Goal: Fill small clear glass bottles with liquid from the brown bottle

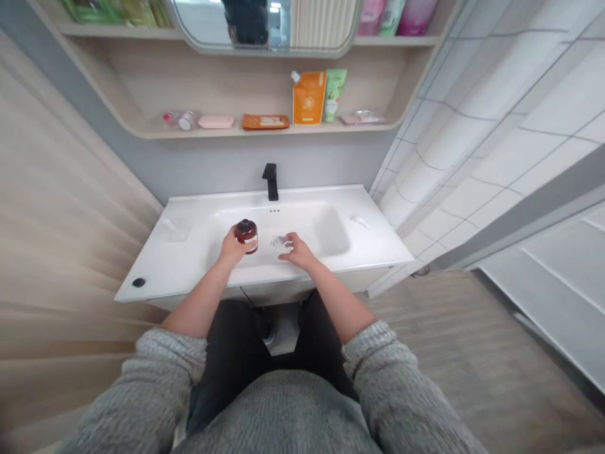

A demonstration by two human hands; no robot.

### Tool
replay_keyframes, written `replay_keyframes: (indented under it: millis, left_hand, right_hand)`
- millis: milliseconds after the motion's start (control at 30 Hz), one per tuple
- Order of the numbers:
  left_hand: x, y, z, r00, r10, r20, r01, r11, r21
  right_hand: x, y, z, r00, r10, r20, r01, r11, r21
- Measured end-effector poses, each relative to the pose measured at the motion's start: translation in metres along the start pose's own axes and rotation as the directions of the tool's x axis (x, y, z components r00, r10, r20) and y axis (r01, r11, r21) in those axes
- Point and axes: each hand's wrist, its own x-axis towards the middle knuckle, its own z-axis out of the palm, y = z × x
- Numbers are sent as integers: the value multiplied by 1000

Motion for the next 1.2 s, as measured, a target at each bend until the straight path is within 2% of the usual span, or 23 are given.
replay_keyframes:
  millis: [67, 167, 333, 500, 833, 967, 1200]
  left_hand:
    - [-1, 1, 0, 999, 34, 37, -34, 999, 7]
    - [-2, 0, 1, 995, 60, 82, -65, 996, 62]
    - [-2, -7, 4, 988, 78, 136, -92, 990, 103]
    - [-3, -7, 4, 984, 134, 121, -154, 971, 183]
    - [-6, 5, 2, 970, 205, 130, -238, 906, 351]
    - [-6, 5, 2, 972, 208, 111, -235, 888, 396]
    - [-6, 4, 1, 976, 199, 92, -218, 843, 492]
  right_hand:
    - [13, -2, 1, 1000, 7, -5, -7, 1000, 14]
    - [38, -3, 4, 1000, 20, -9, -19, 993, 118]
    - [64, 7, 10, 998, 49, -27, -43, 976, 213]
    - [60, 20, 13, 1000, 30, 10, -31, 986, 166]
    - [54, 19, 13, 996, -70, 57, 64, 993, 95]
    - [52, 16, 13, 992, -103, 70, 96, 991, 95]
    - [51, 13, 11, 993, -90, 80, 82, 992, 94]
